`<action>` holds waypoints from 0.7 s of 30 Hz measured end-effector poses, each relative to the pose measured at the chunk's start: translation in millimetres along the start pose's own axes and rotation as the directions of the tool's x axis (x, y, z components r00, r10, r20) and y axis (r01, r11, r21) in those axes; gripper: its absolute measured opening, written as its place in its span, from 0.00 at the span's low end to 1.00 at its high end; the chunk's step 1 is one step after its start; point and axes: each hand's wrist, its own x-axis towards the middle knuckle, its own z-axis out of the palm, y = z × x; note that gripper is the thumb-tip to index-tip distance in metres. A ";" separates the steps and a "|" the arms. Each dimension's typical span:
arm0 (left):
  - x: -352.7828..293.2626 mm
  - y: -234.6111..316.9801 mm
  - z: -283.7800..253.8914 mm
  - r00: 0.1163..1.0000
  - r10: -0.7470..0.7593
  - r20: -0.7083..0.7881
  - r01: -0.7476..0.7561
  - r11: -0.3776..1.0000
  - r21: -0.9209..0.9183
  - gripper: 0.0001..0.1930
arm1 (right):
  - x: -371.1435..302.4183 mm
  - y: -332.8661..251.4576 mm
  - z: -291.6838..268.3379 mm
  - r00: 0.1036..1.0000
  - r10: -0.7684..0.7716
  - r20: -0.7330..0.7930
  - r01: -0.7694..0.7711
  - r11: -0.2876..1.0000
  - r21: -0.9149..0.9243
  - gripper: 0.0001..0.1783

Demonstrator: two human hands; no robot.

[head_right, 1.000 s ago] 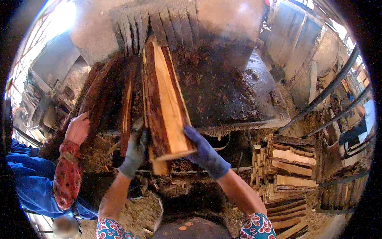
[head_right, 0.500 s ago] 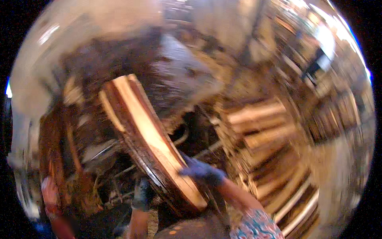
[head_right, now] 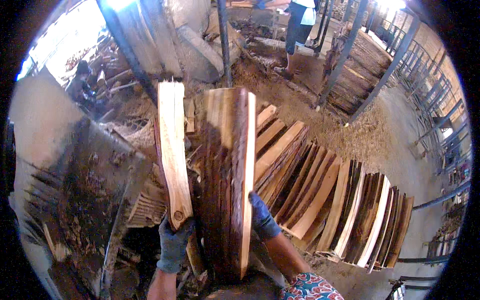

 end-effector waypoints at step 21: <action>-185.3 77.7 -319.3 -0.052 0.670 -0.740 -0.033 0.740 0.672 0.20 | 171.1 65.1 17.3 0.877 -0.165 0.451 0.470 0.490 -0.734 0.12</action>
